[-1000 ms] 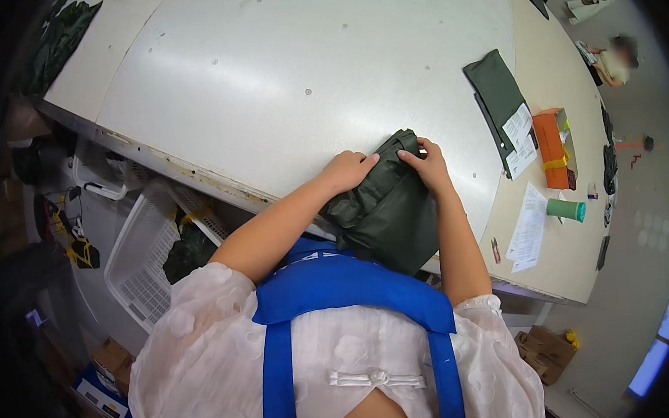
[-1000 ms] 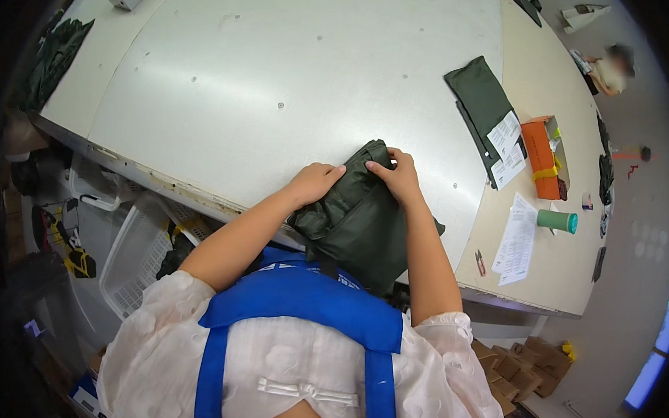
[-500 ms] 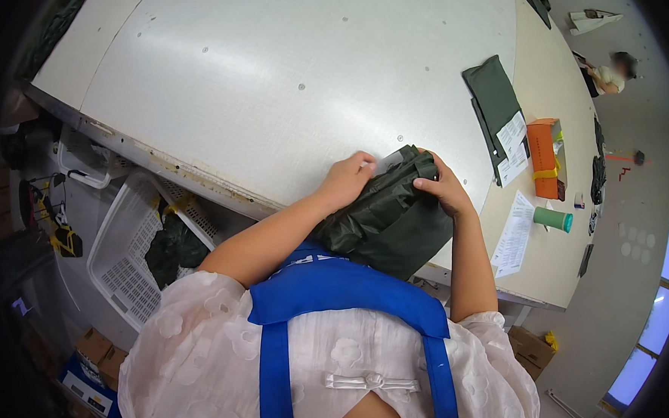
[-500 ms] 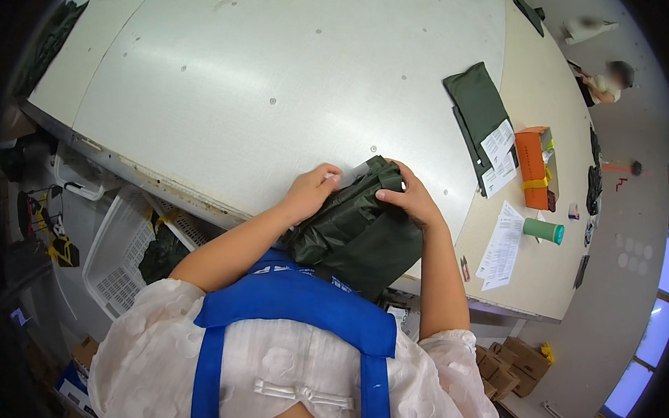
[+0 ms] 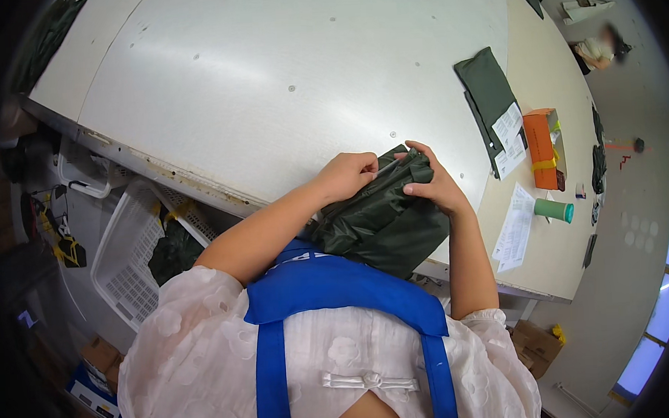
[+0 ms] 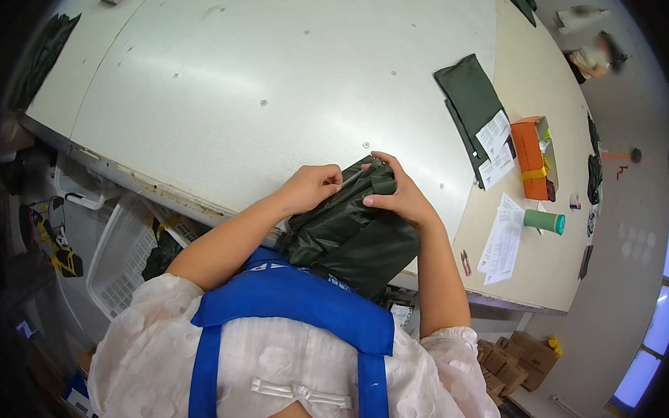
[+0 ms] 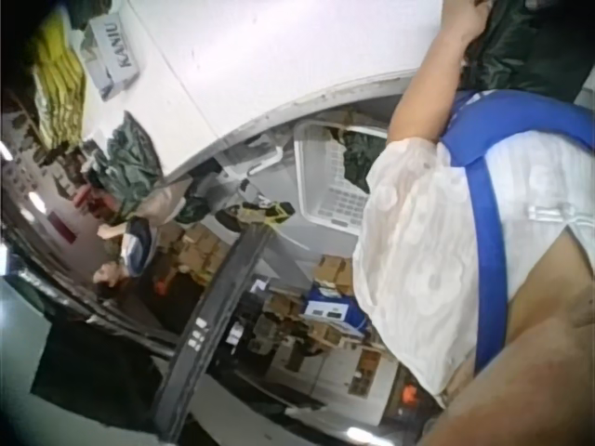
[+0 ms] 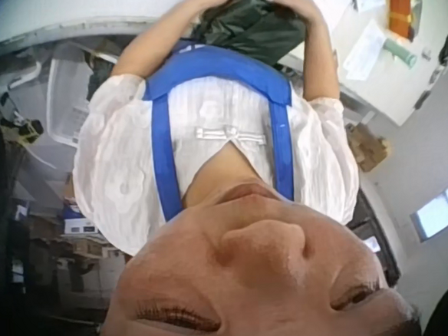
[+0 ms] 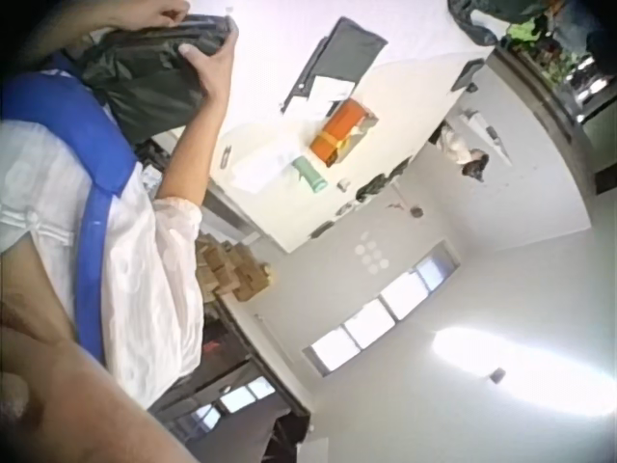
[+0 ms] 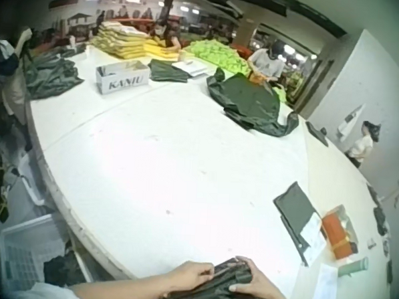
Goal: The person folds a green raincoat on a white table, aligning edges and smoothing the fabric. They then unfold the raincoat and inspect the seams and interior lining.
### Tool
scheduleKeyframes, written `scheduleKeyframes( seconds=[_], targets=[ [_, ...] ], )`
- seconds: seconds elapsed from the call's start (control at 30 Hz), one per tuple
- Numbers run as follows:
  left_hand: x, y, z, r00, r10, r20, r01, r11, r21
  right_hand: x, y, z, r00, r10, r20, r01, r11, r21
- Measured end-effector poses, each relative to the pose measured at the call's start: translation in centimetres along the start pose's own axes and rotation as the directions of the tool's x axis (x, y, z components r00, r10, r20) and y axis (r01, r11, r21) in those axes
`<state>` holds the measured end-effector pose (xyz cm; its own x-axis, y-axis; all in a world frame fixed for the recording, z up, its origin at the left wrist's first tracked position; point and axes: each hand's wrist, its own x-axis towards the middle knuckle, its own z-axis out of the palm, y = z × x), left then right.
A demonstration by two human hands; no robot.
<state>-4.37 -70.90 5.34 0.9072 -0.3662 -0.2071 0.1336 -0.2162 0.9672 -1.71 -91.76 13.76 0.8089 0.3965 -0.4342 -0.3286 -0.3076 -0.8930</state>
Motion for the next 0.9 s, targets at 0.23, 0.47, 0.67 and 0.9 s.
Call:
scheduleKeyframes(
  seconds=[0.23,0.47,0.67,0.9],
  targets=[
    [-0.5,0.7,0.1,0.996,-0.084,0.025,0.086,0.99,-0.115,-1.2,-0.1,0.6,0.995,0.017,-0.102,-0.023,0.998,-0.058],
    [0.3,-0.5,-0.5,0.883,-0.263,0.389,0.437,0.764,-0.475,-1.1,0.4,-0.5,0.997,0.052,-0.054,-0.05,0.998,0.039],
    [3.8,-1.6,-0.3,0.781,-0.041,0.623,-0.25,0.894,0.372,-0.5,0.1,0.2,0.995,0.079,-0.066,-0.075,0.996,0.05],
    [2.8,-0.3,1.1,0.935,0.024,0.354,-0.284,0.648,0.707,-1.3,1.6,-0.8,0.99,0.087,-0.111,-0.086,0.996,0.011]
  ],
)
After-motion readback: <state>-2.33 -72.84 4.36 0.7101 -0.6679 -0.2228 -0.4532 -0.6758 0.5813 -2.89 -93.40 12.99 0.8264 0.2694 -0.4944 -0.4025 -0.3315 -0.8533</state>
